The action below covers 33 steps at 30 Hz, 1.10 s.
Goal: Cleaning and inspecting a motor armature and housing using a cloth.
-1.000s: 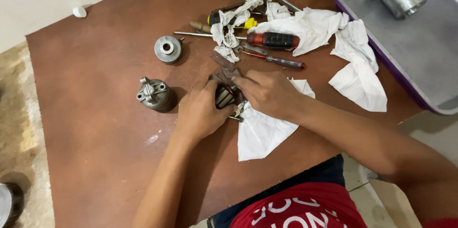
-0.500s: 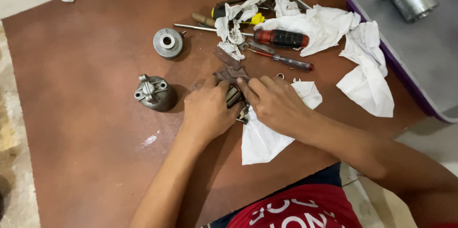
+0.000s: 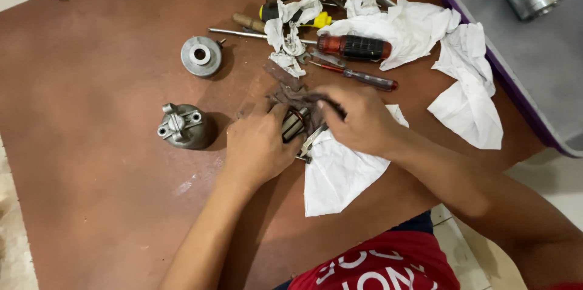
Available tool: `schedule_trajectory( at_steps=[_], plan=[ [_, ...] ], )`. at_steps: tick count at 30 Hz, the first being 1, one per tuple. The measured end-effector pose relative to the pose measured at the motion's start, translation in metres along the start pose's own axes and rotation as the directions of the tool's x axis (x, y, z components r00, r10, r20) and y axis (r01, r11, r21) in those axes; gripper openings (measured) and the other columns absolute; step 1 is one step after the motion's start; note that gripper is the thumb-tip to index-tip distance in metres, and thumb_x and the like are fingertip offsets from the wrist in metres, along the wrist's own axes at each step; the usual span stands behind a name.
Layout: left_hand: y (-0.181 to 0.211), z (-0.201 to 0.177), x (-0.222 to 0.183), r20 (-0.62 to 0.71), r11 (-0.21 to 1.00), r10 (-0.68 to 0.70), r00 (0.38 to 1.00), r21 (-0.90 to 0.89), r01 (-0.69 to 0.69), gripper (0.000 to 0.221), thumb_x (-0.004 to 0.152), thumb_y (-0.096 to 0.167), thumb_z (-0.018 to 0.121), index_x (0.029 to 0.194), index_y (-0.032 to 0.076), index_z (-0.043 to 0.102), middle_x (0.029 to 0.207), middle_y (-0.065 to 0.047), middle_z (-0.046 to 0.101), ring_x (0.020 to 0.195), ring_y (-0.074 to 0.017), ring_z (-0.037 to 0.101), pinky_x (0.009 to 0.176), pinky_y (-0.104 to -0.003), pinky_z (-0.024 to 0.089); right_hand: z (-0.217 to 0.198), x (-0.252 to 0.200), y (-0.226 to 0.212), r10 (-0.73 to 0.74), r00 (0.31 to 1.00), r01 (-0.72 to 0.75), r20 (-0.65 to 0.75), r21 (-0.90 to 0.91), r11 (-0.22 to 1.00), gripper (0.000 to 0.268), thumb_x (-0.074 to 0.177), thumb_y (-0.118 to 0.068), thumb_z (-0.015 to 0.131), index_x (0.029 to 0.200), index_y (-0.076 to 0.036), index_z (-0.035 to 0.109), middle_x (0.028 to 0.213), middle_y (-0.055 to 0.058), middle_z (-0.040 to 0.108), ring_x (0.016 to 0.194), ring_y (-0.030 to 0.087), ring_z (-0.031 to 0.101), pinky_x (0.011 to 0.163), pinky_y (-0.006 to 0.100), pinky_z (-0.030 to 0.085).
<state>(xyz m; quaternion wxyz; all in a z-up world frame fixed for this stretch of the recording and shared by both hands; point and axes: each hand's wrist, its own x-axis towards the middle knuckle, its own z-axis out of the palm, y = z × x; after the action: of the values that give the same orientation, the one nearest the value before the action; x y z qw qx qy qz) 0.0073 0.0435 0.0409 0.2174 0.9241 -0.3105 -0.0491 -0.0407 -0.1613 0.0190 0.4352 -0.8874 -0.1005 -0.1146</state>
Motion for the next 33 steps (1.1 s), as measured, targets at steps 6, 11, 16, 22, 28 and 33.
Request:
schedule_trajectory(
  at_steps=[6, 11, 16, 22, 28, 33],
  plan=[
    [0.006, 0.004, -0.002, 0.044, 0.996, -0.063, 0.997, 0.073, 0.059, 0.056, 0.075, 0.035, 0.081, 0.11, -0.002, 0.057, 0.099, -0.025, 0.066, 0.085, -0.0448, 0.069, 0.069, -0.054, 0.056, -0.004, -0.002, -0.001, 0.161, 0.987, -0.155, -0.009, 0.215, 0.964, 0.013, 0.093, -0.002, 0.067, 0.105, 0.002, 0.064, 0.084, 0.008, 0.074, 0.074, 0.01, 0.07, 0.065, 0.026, 0.056],
    [0.001, 0.017, 0.0, -0.031, 0.982, -0.176, 0.984, -0.074, 0.173, 0.051, 0.081, 0.036, 0.077, 0.108, -0.001, 0.054, 0.091, -0.025, 0.07, 0.081, -0.0443, 0.07, 0.072, -0.055, 0.054, 0.006, -0.004, 0.026, 0.19, 0.982, -0.167, 0.004, 0.489, 0.856, 0.011, 0.098, -0.001, 0.069, 0.107, 0.004, 0.065, 0.095, 0.005, 0.07, 0.082, 0.005, 0.063, 0.07, 0.023, 0.054],
    [0.001, 0.02, 0.003, -0.011, 0.914, -0.346, 0.938, -0.231, 0.334, 0.048, 0.089, 0.043, 0.07, 0.104, 0.001, 0.056, 0.083, -0.024, 0.071, 0.074, -0.0408, 0.072, 0.071, -0.053, 0.056, 0.005, 0.012, 0.015, 0.297, 0.943, -0.329, 0.151, 0.554, 0.764, 0.026, 0.095, -0.003, 0.067, 0.121, 0.001, 0.068, 0.087, 0.004, 0.074, 0.068, 0.005, 0.065, 0.056, 0.021, 0.053],
    [-0.003, 0.033, -0.004, -0.187, 0.962, -0.251, 0.95, -0.161, 0.222, 0.048, 0.089, 0.044, 0.071, 0.107, 0.001, 0.058, 0.09, -0.025, 0.071, 0.082, -0.0451, 0.07, 0.074, -0.056, 0.052, 0.004, 0.03, 0.012, 0.318, 0.916, -0.399, 0.245, 0.642, 0.655, 0.027, 0.095, -0.001, 0.066, 0.123, 0.002, 0.067, 0.083, 0.009, 0.075, 0.059, 0.009, 0.067, 0.048, 0.024, 0.053],
    [-0.005, 0.036, -0.003, -0.222, 0.969, -0.226, 0.948, -0.147, 0.197, 0.046, 0.087, 0.043, 0.072, 0.104, 0.002, 0.061, 0.095, -0.025, 0.071, 0.087, -0.0457, 0.068, 0.076, -0.056, 0.052, 0.008, 0.042, 0.014, 0.303, 0.903, -0.427, 0.303, 0.579, 0.695, 0.022, 0.092, -0.001, 0.071, 0.113, 0.004, 0.065, 0.087, 0.009, 0.074, 0.061, 0.01, 0.068, 0.047, 0.025, 0.053],
    [-0.005, 0.038, -0.003, -0.283, 0.978, -0.197, 0.939, -0.121, 0.169, 0.046, 0.085, 0.043, 0.074, 0.099, 0.002, 0.06, 0.093, -0.025, 0.071, 0.089, -0.0457, 0.067, 0.076, -0.056, 0.052, 0.01, 0.05, 0.008, 0.277, 0.913, -0.393, 0.3, 0.457, 0.798, 0.022, 0.091, -0.004, 0.072, 0.112, 0.0, 0.067, 0.089, 0.005, 0.075, 0.062, 0.008, 0.066, 0.046, 0.023, 0.051]
  ],
)
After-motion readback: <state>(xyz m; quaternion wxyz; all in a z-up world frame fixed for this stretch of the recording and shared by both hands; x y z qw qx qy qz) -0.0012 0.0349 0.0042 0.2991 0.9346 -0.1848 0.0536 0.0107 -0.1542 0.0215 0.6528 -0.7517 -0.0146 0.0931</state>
